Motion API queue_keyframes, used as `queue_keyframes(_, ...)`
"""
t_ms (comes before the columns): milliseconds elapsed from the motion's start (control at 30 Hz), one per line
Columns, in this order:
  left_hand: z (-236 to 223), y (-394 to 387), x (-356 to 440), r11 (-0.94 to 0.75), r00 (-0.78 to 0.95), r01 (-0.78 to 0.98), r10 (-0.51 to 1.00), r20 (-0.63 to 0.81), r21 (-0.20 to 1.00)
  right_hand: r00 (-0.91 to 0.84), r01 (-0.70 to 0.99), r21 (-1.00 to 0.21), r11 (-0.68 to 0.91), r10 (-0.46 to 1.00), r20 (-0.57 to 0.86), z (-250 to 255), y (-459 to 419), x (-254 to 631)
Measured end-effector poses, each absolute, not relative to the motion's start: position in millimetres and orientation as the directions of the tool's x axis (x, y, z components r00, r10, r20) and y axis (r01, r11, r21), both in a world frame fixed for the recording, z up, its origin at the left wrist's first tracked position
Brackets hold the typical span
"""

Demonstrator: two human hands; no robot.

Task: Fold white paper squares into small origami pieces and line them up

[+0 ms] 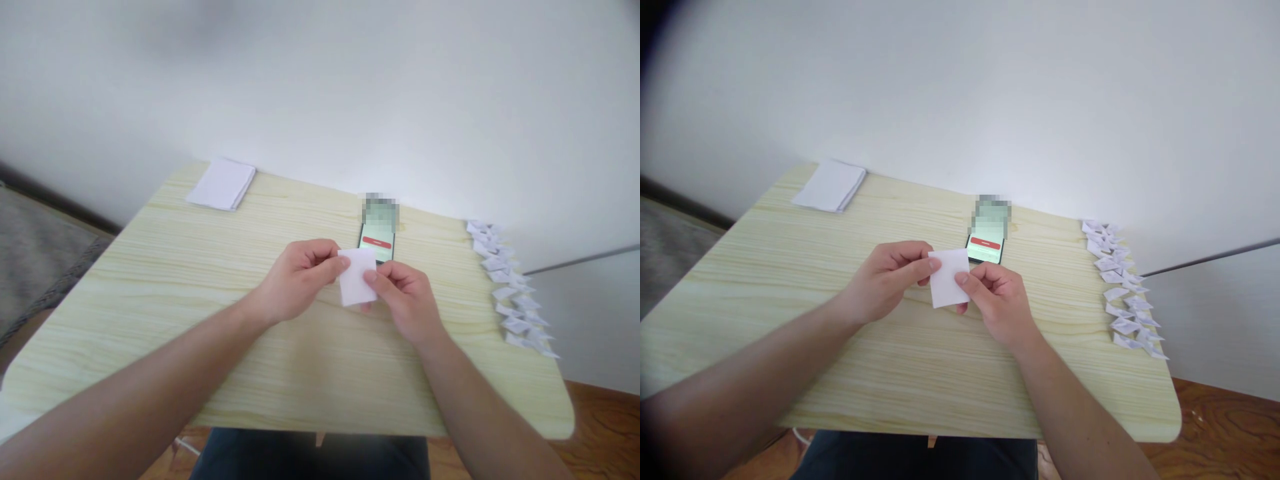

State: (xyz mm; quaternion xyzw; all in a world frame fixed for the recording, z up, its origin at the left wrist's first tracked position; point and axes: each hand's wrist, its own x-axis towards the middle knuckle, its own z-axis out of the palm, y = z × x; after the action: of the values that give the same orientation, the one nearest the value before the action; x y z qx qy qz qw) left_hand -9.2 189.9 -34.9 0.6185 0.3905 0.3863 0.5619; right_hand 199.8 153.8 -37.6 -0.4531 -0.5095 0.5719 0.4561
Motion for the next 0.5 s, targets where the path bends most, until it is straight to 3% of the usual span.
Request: queue_keyframes(500, -33.5, 193.5, -11.4, -0.099, 0.323, 0.008, 0.942, 0.091, 0.995, -0.196, 0.036, -0.999, -0.018, 0.980, -0.024, -36.7, 154.7, 202.9)
